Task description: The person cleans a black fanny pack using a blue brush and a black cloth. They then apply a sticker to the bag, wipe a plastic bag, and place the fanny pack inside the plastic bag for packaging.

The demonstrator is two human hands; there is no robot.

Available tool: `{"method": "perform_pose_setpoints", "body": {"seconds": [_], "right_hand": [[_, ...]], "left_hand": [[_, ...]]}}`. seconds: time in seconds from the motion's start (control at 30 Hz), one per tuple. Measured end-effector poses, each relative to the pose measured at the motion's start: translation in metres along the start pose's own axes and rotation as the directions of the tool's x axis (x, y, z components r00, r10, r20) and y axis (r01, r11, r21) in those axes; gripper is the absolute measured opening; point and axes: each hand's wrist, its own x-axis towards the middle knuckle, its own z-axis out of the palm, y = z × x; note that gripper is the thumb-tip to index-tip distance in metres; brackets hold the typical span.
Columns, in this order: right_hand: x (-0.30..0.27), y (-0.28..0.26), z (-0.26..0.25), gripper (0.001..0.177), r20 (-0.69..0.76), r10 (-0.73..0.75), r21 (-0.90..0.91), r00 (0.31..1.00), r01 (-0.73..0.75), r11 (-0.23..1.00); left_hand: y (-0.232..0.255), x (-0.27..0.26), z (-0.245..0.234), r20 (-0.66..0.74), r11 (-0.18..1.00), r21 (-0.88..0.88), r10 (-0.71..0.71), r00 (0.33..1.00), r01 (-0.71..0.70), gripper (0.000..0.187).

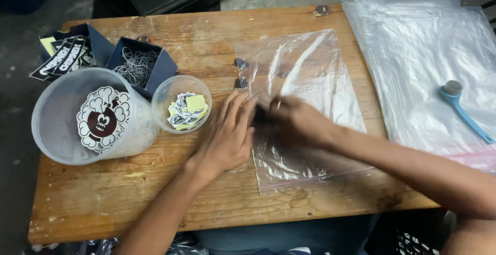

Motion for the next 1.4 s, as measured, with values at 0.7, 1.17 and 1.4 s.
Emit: {"method": "perform_pose_setpoints", "body": {"seconds": [0.7, 1.17, 1.4], "right_hand": [[0.144, 0.125, 0.014, 0.039, -0.008, 0.036, -0.114, 0.999, -0.037, 0.993], [0.027, 0.022, -0.009, 0.014, 0.051, -0.238, 0.039, 0.970, 0.236, 0.971], [0.054, 0.233, -0.050, 0.034, -0.251, 0.459, -0.210, 0.852, -0.511, 0.833]], "left_hand": [[0.004, -0.037, 0.026, -0.026, 0.807, 0.590, 0.002, 1.000, 0.013, 0.179], [0.005, -0.036, 0.030, -0.041, 0.813, 0.582, 0.009, 0.999, 0.016, 0.179], [0.002, -0.031, 0.022, 0.038, 0.750, 0.649, 0.137, 0.990, -0.129, 0.174]]}}
